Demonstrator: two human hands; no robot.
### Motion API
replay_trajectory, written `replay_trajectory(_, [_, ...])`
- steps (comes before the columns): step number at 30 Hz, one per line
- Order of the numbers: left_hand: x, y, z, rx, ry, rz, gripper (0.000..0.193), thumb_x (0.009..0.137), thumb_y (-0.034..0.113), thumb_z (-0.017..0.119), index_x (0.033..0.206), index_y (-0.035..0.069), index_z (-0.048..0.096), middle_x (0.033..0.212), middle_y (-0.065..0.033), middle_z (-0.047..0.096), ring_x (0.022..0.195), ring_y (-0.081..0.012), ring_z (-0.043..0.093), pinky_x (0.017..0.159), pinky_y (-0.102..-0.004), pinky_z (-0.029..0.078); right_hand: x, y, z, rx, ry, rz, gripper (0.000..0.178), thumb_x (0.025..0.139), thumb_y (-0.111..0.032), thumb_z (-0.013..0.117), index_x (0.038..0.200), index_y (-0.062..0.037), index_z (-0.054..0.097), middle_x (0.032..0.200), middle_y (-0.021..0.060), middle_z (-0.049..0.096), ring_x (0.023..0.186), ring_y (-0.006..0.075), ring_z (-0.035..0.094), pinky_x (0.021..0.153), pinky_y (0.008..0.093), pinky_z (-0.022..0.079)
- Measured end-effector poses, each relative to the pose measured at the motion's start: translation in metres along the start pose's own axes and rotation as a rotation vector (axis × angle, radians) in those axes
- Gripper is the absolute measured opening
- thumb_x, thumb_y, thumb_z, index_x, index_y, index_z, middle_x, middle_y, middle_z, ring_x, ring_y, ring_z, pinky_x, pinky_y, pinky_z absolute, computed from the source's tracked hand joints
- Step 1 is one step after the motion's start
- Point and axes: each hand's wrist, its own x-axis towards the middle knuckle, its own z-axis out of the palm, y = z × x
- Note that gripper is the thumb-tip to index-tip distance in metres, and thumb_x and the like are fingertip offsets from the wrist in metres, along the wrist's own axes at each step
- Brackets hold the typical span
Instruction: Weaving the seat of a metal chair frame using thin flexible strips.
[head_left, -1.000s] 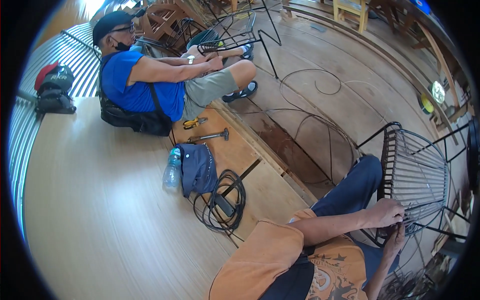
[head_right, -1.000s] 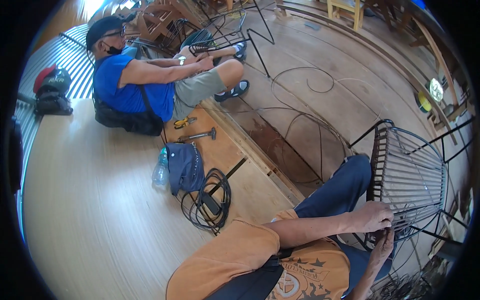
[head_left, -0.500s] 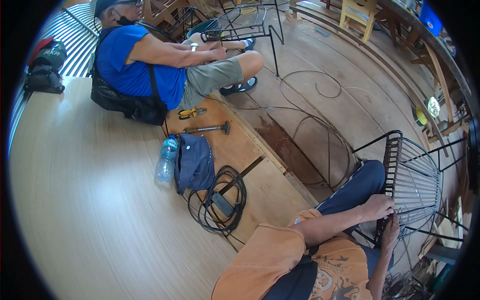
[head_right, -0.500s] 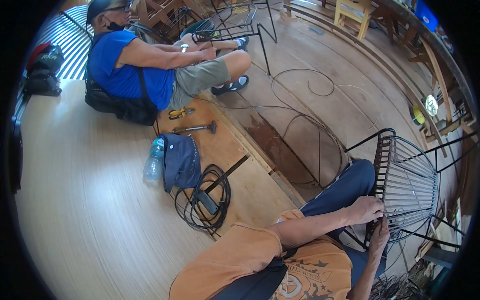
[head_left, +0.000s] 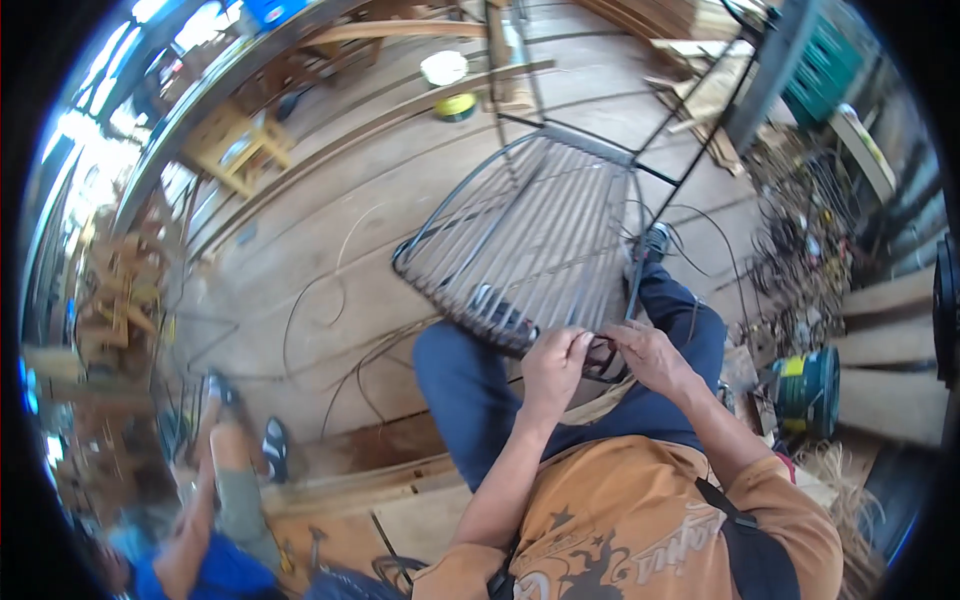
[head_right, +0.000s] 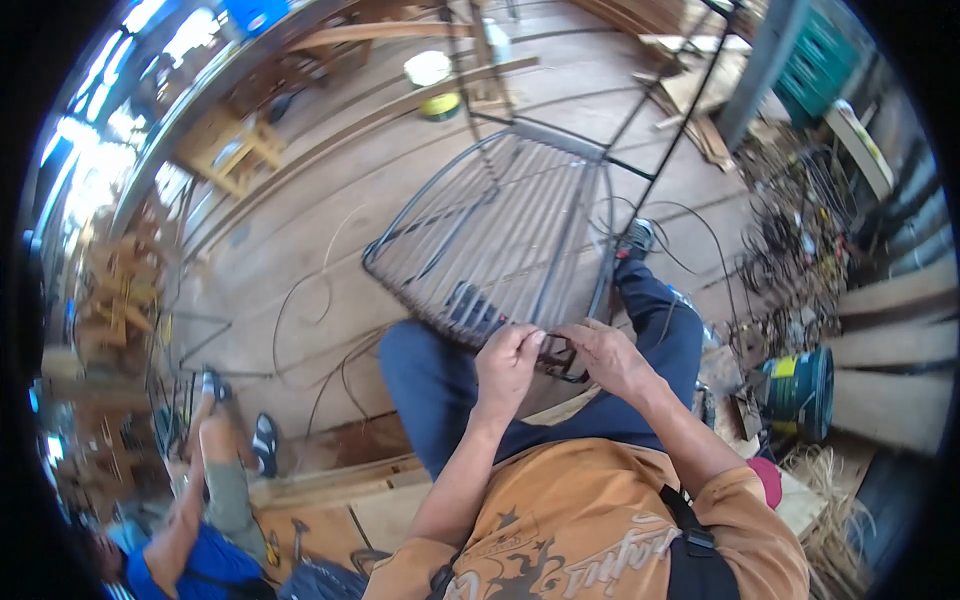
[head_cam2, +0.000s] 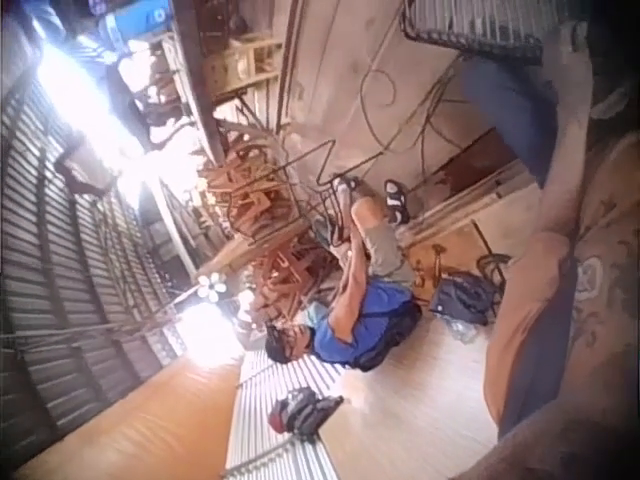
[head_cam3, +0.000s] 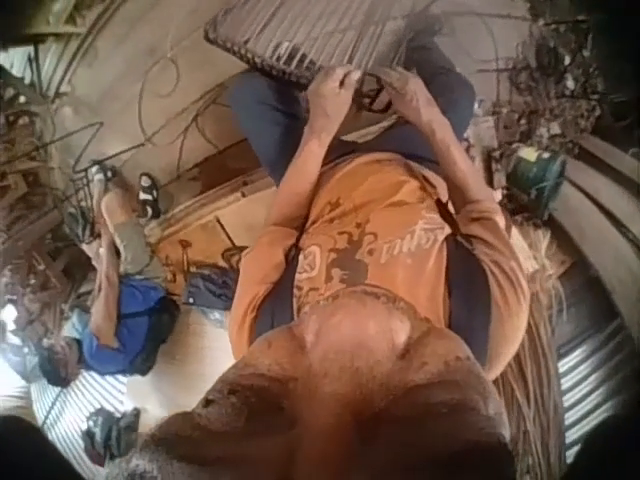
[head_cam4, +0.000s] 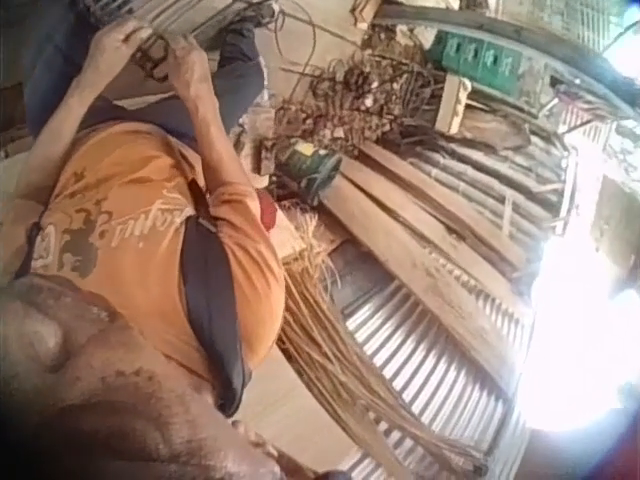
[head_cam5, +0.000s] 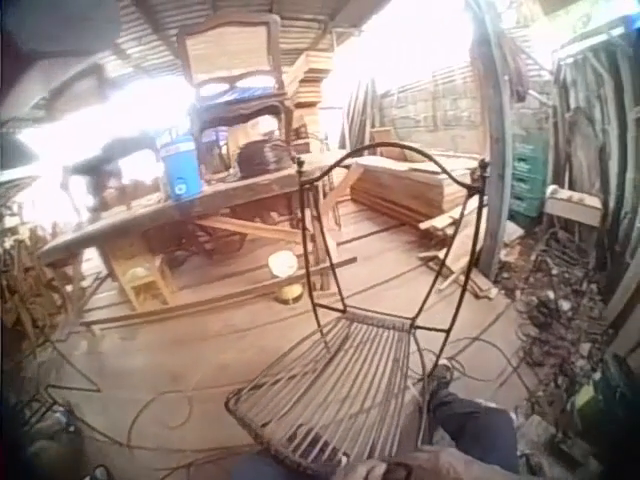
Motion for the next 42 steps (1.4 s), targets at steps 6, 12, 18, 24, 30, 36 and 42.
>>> replay_trajectory(6, [0.022, -0.002, 0.036, 0.053, -0.184, -0.069, 0.009, 0.085, 0.006, 0.058, 0.092, 0.001, 0.060, 0.087, -0.0139, 0.063, 0.078, -0.0305, 0.061, 0.071, -0.0366, 0.049, 0.009, 0.124, -0.041, 0.747, 0.485, 0.530, 0.016, 0.089, -0.002, 0.046, 0.100, -0.0024, 0.058, 0.071, -0.0028, 0.052, 0.050, 0.0040, 0.041, 0.044, 0.0181, 0.032])
replay_trajectory(12, [0.075, 0.001, 0.069, 0.197, -0.325, 0.032, 0.010, 0.084, 0.005, 0.059, 0.093, 0.003, 0.061, 0.084, -0.0120, 0.062, 0.079, -0.0292, 0.059, 0.070, -0.0379, 0.047, 0.097, 0.221, -0.035, 1.142, 0.567, 0.599, 0.010, 0.091, -0.010, 0.049, 0.096, -0.0058, 0.056, 0.071, -0.0011, 0.052, 0.054, 0.0059, 0.045, 0.043, 0.0194, 0.033])
replay_trajectory(18, [0.132, -0.009, 0.105, 0.292, -0.369, 0.081, 0.010, 0.083, 0.005, 0.059, 0.093, 0.004, 0.061, 0.084, -0.0114, 0.061, 0.077, -0.0285, 0.057, 0.070, -0.0382, 0.046, 0.177, 0.275, -0.027, 1.370, 0.430, 0.481, 0.017, 0.090, -0.009, 0.053, 0.105, -0.0033, 0.057, 0.075, -0.0007, 0.056, 0.060, 0.0080, 0.053, 0.054, 0.0217, 0.044])
replay_trajectory(24, [0.175, -0.034, 0.116, 0.343, -0.362, 0.044, 0.010, 0.084, 0.004, 0.056, 0.093, 0.003, 0.061, 0.084, -0.0129, 0.060, 0.079, -0.0288, 0.057, 0.073, -0.0376, 0.045, 0.211, 0.290, -0.021, 1.459, 0.367, 0.379, 0.012, 0.089, -0.008, 0.053, 0.100, -0.0046, 0.059, 0.075, -0.0016, 0.056, 0.062, 0.0073, 0.051, 0.057, 0.0205, 0.044])
replay_trajectory(30, [0.224, -0.040, 0.144, 0.403, -0.371, 0.226, 0.012, 0.087, 0.004, 0.054, 0.096, 0.002, 0.061, 0.087, -0.0119, 0.059, 0.079, -0.0227, 0.058, 0.072, -0.0321, 0.045, 0.223, 0.290, -0.015, 1.492, 0.409, 0.279, 0.008, 0.088, -0.007, 0.055, 0.092, -0.0034, 0.060, 0.074, -0.0009, 0.056, 0.064, 0.0083, 0.053, 0.061, 0.0212, 0.045])
replay_trajectory(36, [0.250, -0.044, 0.185, 0.467, -0.412, 0.305, 0.015, 0.083, 0.006, 0.058, 0.097, 0.003, 0.060, 0.093, -0.0127, 0.060, 0.090, -0.0288, 0.056, 0.081, -0.0385, 0.043, 0.228, 0.285, -0.028, 1.643, 0.502, 0.143, 0.010, 0.085, -0.005, 0.059, 0.093, -0.0030, 0.065, 0.078, 0.0025, 0.064, 0.066, 0.0108, 0.060, 0.062, 0.0241, 0.051])
replay_trajectory(42, [0.258, -0.050, 0.207, 0.646, -0.330, 0.310, 0.023, 0.076, 0.009, 0.063, 0.099, 0.006, 0.060, 0.096, -0.0120, 0.059, 0.093, -0.0304, 0.054, 0.082, -0.0407, 0.043, 0.230, 0.260, -0.033, 1.656, 0.645, 0.126, 0.023, 0.083, -0.005, 0.062, 0.104, -0.0040, 0.056, 0.101, 0.0037, 0.059, 0.090, 0.0107, 0.056, 0.076, 0.0242, 0.047])
